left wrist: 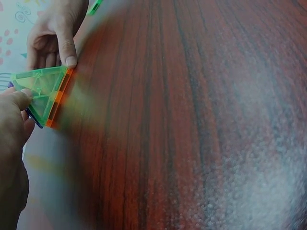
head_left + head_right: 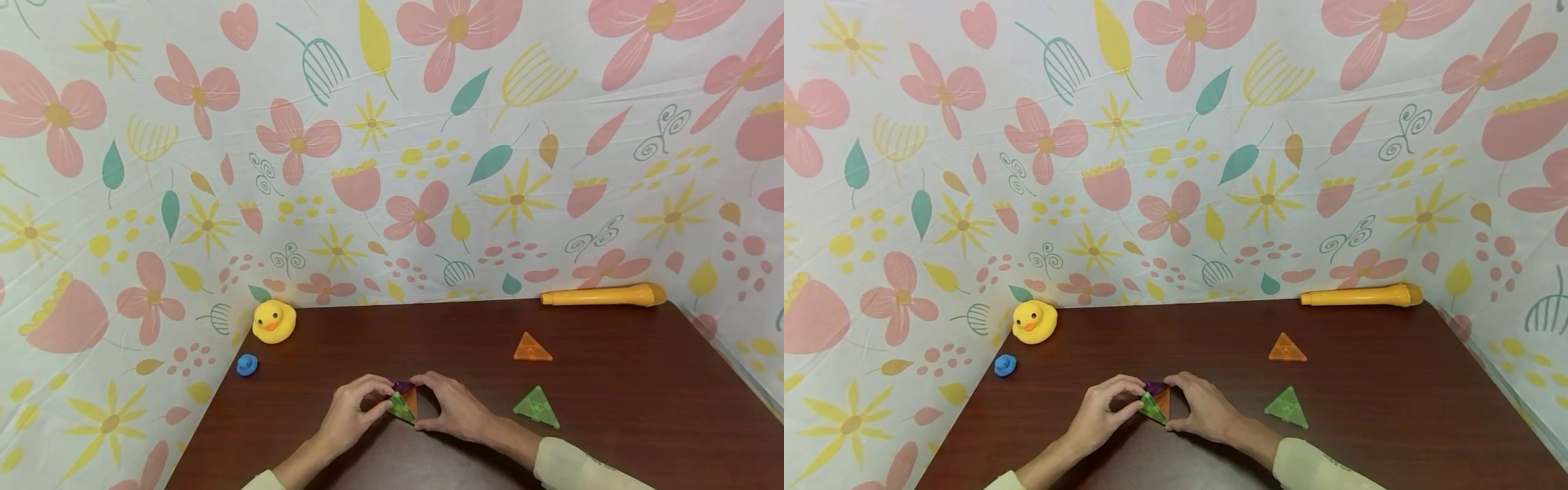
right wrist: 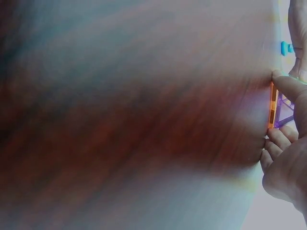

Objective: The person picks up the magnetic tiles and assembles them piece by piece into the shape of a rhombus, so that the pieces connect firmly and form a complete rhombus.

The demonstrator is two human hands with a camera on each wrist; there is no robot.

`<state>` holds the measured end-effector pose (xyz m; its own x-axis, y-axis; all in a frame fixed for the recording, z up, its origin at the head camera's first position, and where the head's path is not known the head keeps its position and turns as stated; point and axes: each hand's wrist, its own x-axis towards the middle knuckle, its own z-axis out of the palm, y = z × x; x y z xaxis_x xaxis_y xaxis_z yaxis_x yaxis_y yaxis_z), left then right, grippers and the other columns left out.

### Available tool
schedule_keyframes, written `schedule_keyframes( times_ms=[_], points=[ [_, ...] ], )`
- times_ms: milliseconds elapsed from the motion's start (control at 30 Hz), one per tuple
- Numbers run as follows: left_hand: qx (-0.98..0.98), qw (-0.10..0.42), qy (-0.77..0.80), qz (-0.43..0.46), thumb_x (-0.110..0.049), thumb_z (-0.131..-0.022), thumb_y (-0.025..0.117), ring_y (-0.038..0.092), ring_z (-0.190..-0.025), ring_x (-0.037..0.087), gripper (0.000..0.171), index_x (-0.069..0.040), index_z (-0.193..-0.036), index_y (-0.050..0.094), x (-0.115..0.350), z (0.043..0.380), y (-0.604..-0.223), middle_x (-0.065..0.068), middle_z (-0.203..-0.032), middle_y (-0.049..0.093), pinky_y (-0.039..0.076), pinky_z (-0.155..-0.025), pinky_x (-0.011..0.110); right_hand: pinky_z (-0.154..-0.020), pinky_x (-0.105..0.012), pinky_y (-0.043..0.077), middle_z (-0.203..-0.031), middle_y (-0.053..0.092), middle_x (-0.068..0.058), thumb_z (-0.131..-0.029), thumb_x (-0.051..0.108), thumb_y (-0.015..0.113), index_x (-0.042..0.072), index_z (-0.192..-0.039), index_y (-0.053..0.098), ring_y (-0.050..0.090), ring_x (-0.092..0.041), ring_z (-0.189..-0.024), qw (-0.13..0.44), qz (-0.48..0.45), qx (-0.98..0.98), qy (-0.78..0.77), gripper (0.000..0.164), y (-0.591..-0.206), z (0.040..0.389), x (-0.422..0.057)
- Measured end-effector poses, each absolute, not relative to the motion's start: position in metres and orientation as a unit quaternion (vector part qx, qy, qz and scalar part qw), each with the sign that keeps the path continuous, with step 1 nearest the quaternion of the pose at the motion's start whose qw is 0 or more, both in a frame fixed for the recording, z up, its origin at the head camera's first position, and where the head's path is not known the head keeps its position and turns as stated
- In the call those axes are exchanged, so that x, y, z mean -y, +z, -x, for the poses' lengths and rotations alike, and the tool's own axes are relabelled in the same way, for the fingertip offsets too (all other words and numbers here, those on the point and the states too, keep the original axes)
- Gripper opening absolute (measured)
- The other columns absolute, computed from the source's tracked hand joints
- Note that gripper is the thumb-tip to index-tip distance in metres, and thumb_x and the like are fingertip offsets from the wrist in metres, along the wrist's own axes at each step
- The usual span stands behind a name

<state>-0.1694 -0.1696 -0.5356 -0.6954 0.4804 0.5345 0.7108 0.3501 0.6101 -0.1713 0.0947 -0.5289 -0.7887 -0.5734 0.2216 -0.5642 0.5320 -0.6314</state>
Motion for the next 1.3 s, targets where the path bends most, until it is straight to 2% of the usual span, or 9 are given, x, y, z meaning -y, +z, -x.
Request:
schedule_keyframes(
  times_ms=[300,400,567,633,800,1000,1300],
  points=[
    [0.811,0.11,-0.452,0.356,-0.005,-0.092,0.084,0.074,-0.096,0.014,0.027,-0.016,-0.112,0.069,0.169,0.169,-0.537,-0.006,-0.112,0.074,0.063,-0.078,0.029,-0.098,-0.049,0.056,-0.133,0.067,-0.01,-0.084,0.027,0.094,0.002,-0.14,0.062,0.066,-0.027,-0.121,0.009,0.326,-0.874,-0.36,0.07,-0.53,0.172,-0.094],
    [0.817,0.088,-0.445,0.356,-0.005,-0.091,0.085,0.074,-0.099,0.016,0.036,-0.013,-0.122,0.068,0.172,0.17,-0.537,-0.003,-0.115,0.074,0.062,-0.082,0.029,-0.098,-0.049,0.056,-0.132,0.067,-0.01,-0.084,0.028,0.094,0.002,-0.141,0.062,0.066,-0.027,-0.121,0.012,0.324,-0.874,-0.361,0.07,-0.53,0.172,-0.094],
    [0.854,0.038,-0.373,0.361,-0.015,-0.089,0.089,0.068,-0.115,0.016,0.066,-0.008,-0.146,0.058,0.181,0.173,-0.538,-0.001,-0.132,0.07,0.059,-0.091,0.029,-0.099,-0.051,0.056,-0.133,0.066,-0.01,-0.085,0.029,0.094,0.003,-0.142,0.061,0.066,-0.029,-0.123,0.015,0.323,-0.875,-0.36,0.071,-0.529,0.172,-0.094],
    [0.866,0.021,-0.346,0.361,-0.019,-0.089,0.089,0.065,-0.118,0.016,0.072,-0.009,-0.151,0.055,0.184,0.174,-0.538,-0.001,-0.136,0.068,0.057,-0.093,0.029,-0.099,-0.051,0.055,-0.134,0.066,-0.01,-0.084,0.029,0.094,0.003,-0.142,0.06,0.065,-0.029,-0.123,0.014,0.323,-0.876,-0.358,0.072,-0.528,0.172,-0.094],
    [0.873,0.0,-0.337,0.352,-0.02,-0.092,0.086,0.065,-0.114,0.011,0.063,-0.016,-0.149,0.059,0.187,0.175,-0.536,-0.004,-0.135,0.069,0.057,-0.092,0.027,-0.098,-0.052,0.056,-0.137,0.064,-0.011,-0.083,0.031,0.095,0.002,-0.144,0.058,0.065,-0.03,-0.124,0.014,0.322,-0.879,-0.35,0.077,-0.527,0.171,-0.094],
    [0.879,0.0,-0.332,0.342,-0.02,-0.094,0.085,0.067,-0.099,0.004,0.047,-0.023,-0.138,0.069,0.186,0.178,-0.536,-0.008,-0.12,0.073,0.058,-0.085,0.024,-0.098,-0.052,0.056,-0.138,0.063,-0.012,-0.083,0.03,0.095,0.001,-0.146,0.057,0.065,-0.029,-0.123,0.015,0.32,-0.88,-0.351,0.079,-0.527,0.17,-0.092],
    [0.867,0.034,-0.338,0.364,-0.013,-0.091,0.086,0.07,-0.09,0.003,0.037,-0.016,-0.126,0.075,0.184,0.182,-0.539,-0.004,-0.109,0.076,0.058,-0.078,0.02,-0.098,-0.051,0.056,-0.136,0.065,-0.014,-0.084,0.025,0.094,-0.002,-0.144,0.057,0.066,-0.03,-0.122,0.012,0.322,-0.876,-0.358,0.075,-0.527,0.169,-0.092]
  ],
)
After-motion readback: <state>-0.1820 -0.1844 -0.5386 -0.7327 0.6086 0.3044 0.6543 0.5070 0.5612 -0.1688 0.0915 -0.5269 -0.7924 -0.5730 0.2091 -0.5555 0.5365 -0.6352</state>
